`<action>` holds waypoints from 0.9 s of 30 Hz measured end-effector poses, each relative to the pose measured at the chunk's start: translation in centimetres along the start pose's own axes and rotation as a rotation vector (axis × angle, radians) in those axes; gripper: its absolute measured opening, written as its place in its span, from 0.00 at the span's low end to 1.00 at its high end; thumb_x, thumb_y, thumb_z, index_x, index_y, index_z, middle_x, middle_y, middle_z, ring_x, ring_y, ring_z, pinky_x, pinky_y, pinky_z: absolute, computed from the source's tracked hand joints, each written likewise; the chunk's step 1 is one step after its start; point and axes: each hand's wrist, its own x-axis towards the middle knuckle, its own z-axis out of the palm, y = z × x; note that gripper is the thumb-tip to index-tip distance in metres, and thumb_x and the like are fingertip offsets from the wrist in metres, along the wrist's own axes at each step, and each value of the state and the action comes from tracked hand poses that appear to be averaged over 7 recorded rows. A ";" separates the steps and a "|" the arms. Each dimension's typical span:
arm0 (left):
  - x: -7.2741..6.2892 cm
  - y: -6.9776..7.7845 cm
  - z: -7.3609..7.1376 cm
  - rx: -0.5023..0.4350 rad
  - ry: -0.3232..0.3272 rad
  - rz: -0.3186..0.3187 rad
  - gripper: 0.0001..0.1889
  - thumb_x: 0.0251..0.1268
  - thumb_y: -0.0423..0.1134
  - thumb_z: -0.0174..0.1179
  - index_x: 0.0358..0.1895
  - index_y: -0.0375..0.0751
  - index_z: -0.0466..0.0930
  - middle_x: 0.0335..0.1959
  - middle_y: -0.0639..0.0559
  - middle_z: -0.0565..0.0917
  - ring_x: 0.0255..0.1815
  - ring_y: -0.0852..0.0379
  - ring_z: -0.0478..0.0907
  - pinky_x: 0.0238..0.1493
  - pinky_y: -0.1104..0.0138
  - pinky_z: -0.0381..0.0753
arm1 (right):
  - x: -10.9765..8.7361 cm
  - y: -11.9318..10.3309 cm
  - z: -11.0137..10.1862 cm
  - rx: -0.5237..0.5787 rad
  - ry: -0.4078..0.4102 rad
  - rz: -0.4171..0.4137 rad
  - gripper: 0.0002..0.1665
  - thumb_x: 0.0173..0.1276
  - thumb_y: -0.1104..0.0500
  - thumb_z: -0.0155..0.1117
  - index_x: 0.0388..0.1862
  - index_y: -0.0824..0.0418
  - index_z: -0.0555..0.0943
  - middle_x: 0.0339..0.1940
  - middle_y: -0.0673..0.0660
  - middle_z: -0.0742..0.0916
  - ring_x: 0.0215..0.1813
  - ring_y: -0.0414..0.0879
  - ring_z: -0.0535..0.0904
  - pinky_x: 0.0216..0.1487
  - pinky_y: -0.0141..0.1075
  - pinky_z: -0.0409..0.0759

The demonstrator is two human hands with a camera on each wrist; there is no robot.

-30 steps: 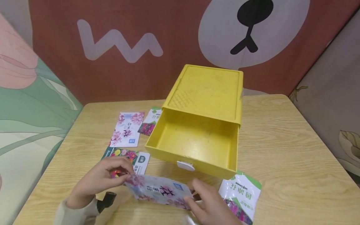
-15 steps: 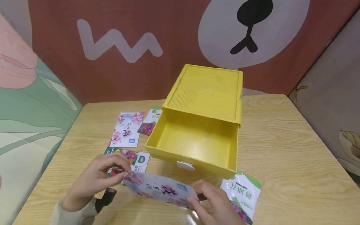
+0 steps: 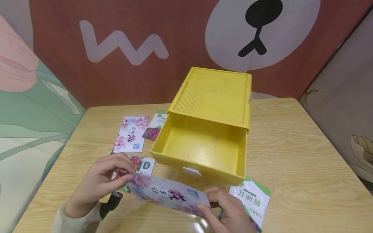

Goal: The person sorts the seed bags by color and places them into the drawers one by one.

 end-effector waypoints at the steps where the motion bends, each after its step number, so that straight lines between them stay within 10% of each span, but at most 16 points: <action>1: 0.1 0.0 0.0 -0.004 0.009 0.025 0.03 0.55 0.29 0.55 0.33 0.39 0.74 0.29 0.51 0.76 0.28 0.61 0.70 0.25 0.73 0.73 | 0.0 0.0 0.0 -0.002 0.010 -0.016 0.06 0.55 0.73 0.57 0.30 0.74 0.69 0.34 0.60 0.80 0.34 0.45 0.76 0.26 0.30 0.77; 10: 1.7 0.2 0.2 -0.015 0.082 0.198 0.04 0.58 0.33 0.54 0.31 0.35 0.75 0.27 0.48 0.77 0.27 0.60 0.70 0.24 0.75 0.72 | 0.1 -0.1 -0.4 0.070 0.103 -0.118 0.08 0.50 0.79 0.57 0.29 0.79 0.68 0.34 0.67 0.79 0.33 0.49 0.76 0.29 0.32 0.77; 27: 3.8 1.1 -0.2 0.008 0.104 0.296 0.05 0.58 0.32 0.53 0.31 0.33 0.75 0.28 0.47 0.77 0.30 0.56 0.73 0.32 0.70 0.73 | 0.8 -0.5 -1.0 0.084 0.236 -0.160 0.14 0.46 0.81 0.58 0.34 0.85 0.68 0.35 0.73 0.78 0.36 0.54 0.77 0.35 0.35 0.77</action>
